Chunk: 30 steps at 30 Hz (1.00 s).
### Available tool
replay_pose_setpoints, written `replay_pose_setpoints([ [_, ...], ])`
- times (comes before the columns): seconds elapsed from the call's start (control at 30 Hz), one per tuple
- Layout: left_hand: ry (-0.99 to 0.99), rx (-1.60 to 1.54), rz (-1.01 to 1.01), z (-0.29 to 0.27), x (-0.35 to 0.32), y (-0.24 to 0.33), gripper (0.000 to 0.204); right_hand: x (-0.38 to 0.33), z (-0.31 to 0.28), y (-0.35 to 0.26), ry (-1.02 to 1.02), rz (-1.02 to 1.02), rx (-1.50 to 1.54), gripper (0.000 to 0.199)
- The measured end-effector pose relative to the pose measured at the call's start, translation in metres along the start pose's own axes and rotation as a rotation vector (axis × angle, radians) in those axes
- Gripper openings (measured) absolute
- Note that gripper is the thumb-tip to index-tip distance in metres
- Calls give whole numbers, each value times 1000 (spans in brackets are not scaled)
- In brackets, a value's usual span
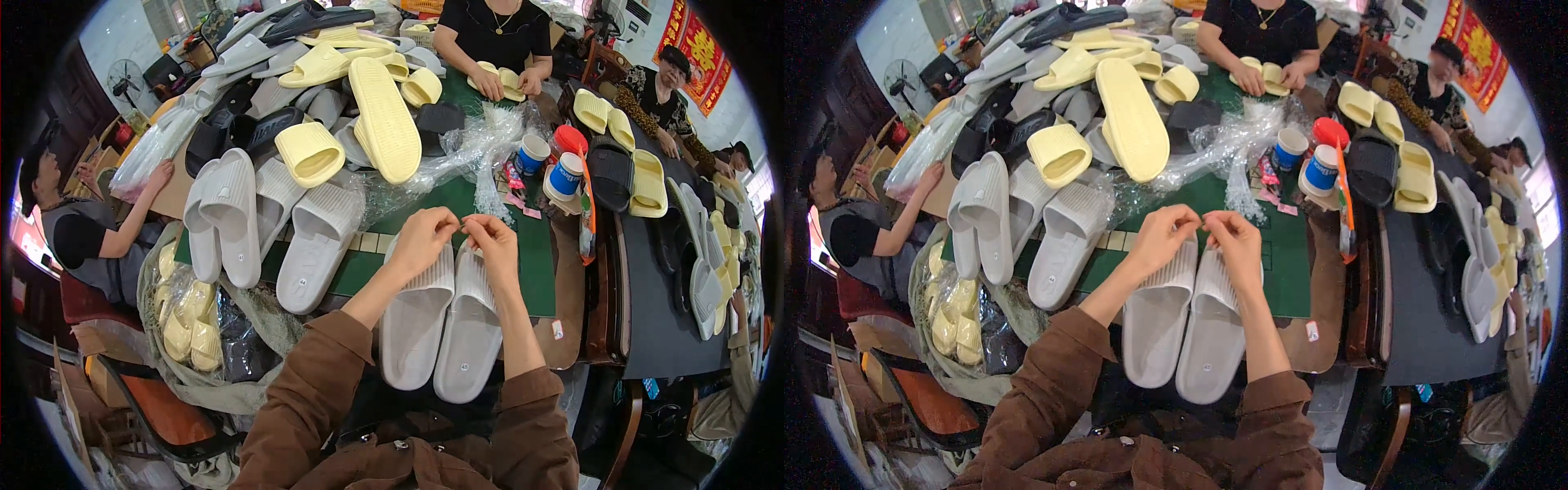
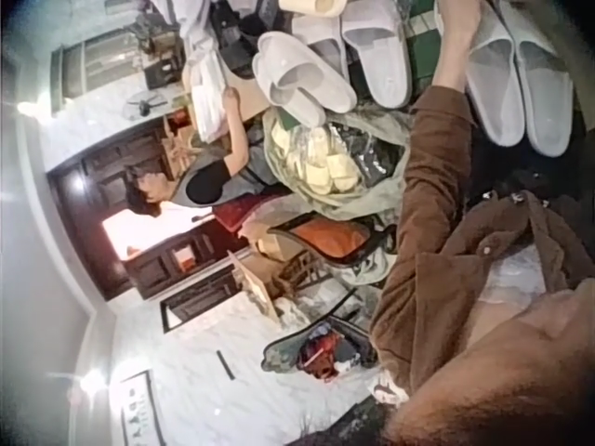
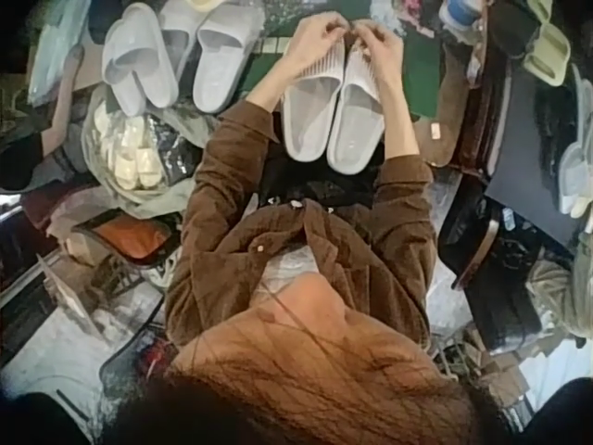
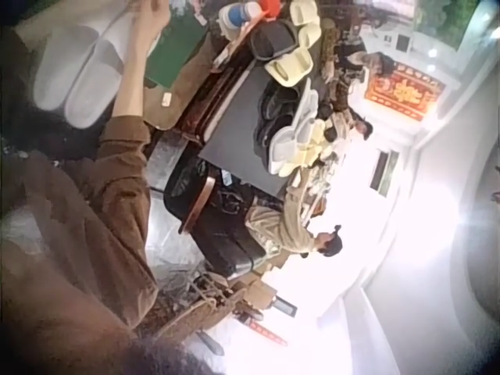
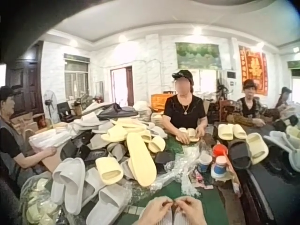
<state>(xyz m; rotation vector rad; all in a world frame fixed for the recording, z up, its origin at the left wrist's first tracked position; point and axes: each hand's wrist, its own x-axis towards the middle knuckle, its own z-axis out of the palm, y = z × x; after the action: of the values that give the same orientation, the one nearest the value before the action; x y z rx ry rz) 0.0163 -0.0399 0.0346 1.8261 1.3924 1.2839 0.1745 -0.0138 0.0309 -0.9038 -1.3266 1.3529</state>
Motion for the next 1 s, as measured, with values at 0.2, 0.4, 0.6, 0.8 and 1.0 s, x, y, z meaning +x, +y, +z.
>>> replay_pose_setpoints([
  [0.2, 65, 18, -14, 0, -2, -6, 8, -1, -1, -3, 35, -2, 62, 18],
  [0.4, 105, -37, -24, 2, -1, 4, 6, 1, 0, 1, -9, 25, 9, 19],
  [0.6, 61, 53, -19, 3, -1, 5, 6, 2, -1, 1, -18, 24, 16, 15],
  [0.8, -10, 66, -50, 0, -4, 2, 10, 3, -4, 4, 66, 21, 72, 13],
  [1.0, 40, 124, -18, 3, -4, 1, 7, 1, 0, 0, -61, 65, -15, 12],
])
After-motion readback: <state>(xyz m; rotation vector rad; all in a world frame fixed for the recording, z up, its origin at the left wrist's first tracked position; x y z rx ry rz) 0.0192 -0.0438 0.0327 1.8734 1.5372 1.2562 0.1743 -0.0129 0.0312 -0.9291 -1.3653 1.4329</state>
